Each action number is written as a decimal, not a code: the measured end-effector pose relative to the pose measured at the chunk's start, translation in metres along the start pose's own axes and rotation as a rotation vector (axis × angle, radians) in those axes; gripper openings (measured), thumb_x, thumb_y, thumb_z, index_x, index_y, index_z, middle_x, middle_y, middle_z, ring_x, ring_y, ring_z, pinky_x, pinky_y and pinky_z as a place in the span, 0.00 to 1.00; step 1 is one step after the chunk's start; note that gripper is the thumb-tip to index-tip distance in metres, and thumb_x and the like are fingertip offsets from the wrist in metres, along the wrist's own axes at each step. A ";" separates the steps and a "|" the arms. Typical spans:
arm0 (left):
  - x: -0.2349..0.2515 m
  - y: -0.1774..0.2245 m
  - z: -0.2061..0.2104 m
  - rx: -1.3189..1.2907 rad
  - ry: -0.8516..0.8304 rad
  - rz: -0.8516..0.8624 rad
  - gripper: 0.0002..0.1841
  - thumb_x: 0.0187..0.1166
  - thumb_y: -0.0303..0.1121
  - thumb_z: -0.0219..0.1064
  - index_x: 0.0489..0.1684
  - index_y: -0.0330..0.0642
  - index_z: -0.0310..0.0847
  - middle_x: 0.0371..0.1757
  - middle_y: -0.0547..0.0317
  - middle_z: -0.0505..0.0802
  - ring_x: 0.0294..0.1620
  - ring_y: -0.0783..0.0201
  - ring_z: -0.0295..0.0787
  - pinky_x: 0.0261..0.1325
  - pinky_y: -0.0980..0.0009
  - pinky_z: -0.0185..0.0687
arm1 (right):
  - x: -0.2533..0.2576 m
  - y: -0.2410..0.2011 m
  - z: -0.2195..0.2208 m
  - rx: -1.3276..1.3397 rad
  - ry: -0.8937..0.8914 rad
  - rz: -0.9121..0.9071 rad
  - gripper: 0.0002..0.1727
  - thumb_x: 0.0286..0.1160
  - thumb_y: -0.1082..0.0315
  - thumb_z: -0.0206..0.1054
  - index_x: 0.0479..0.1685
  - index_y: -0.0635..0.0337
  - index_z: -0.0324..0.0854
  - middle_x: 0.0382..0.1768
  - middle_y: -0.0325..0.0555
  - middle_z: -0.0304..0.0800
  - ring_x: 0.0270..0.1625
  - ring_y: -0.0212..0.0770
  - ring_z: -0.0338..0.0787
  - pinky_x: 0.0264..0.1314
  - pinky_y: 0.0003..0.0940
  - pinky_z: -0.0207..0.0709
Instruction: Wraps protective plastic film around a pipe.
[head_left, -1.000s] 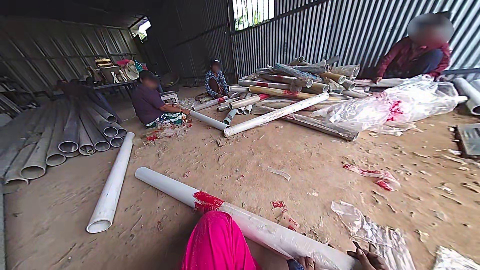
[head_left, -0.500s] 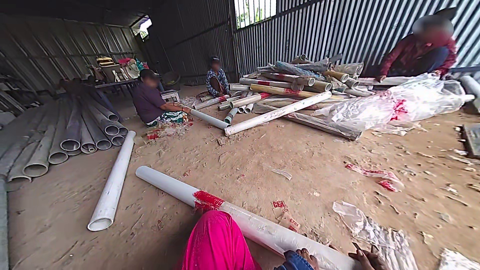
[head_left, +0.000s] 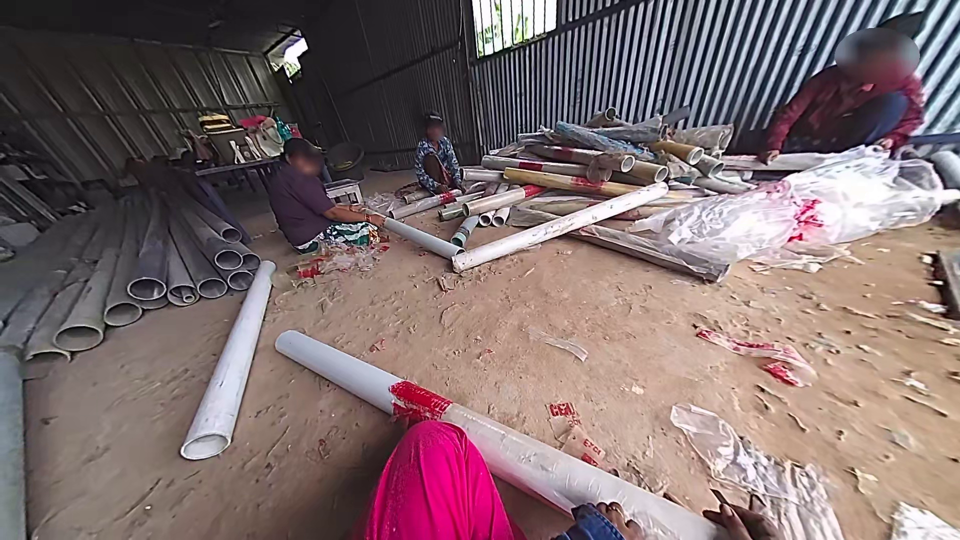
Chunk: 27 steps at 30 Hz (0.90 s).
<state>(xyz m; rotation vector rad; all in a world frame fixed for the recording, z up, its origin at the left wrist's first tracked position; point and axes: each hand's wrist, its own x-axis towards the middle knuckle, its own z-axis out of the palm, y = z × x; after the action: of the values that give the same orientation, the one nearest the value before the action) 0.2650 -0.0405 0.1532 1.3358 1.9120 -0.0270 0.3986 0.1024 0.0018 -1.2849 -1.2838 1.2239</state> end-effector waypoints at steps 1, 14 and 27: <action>0.008 -0.003 0.006 0.022 -0.001 -0.002 0.22 0.94 0.29 0.45 0.78 0.25 0.73 0.83 0.25 0.74 0.86 0.30 0.67 0.85 0.39 0.62 | 0.000 0.002 0.000 -0.004 -0.001 -0.020 0.08 0.82 0.75 0.59 0.48 0.75 0.77 0.29 0.37 0.84 0.27 0.21 0.86 0.38 0.20 0.84; 0.017 0.003 0.006 0.186 -0.103 -0.036 0.29 0.94 0.40 0.54 0.89 0.34 0.61 0.89 0.30 0.67 0.90 0.35 0.61 0.90 0.44 0.56 | 0.011 0.021 -0.002 0.040 -0.012 -0.075 0.07 0.75 0.76 0.63 0.43 0.74 0.76 0.28 0.36 0.85 0.27 0.22 0.87 0.39 0.22 0.86; -0.014 0.015 -0.011 0.074 -0.070 -0.054 0.25 0.95 0.33 0.50 0.87 0.32 0.64 0.88 0.31 0.69 0.91 0.35 0.61 0.91 0.45 0.53 | 0.018 0.030 -0.004 -0.017 -0.002 -0.058 0.09 0.73 0.76 0.66 0.46 0.76 0.79 0.32 0.43 0.88 0.30 0.27 0.90 0.43 0.26 0.87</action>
<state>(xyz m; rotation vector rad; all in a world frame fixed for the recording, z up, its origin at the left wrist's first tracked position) 0.2725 -0.0399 0.1755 1.3143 1.9042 -0.1711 0.4042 0.1198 -0.0285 -1.2501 -1.3263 1.1758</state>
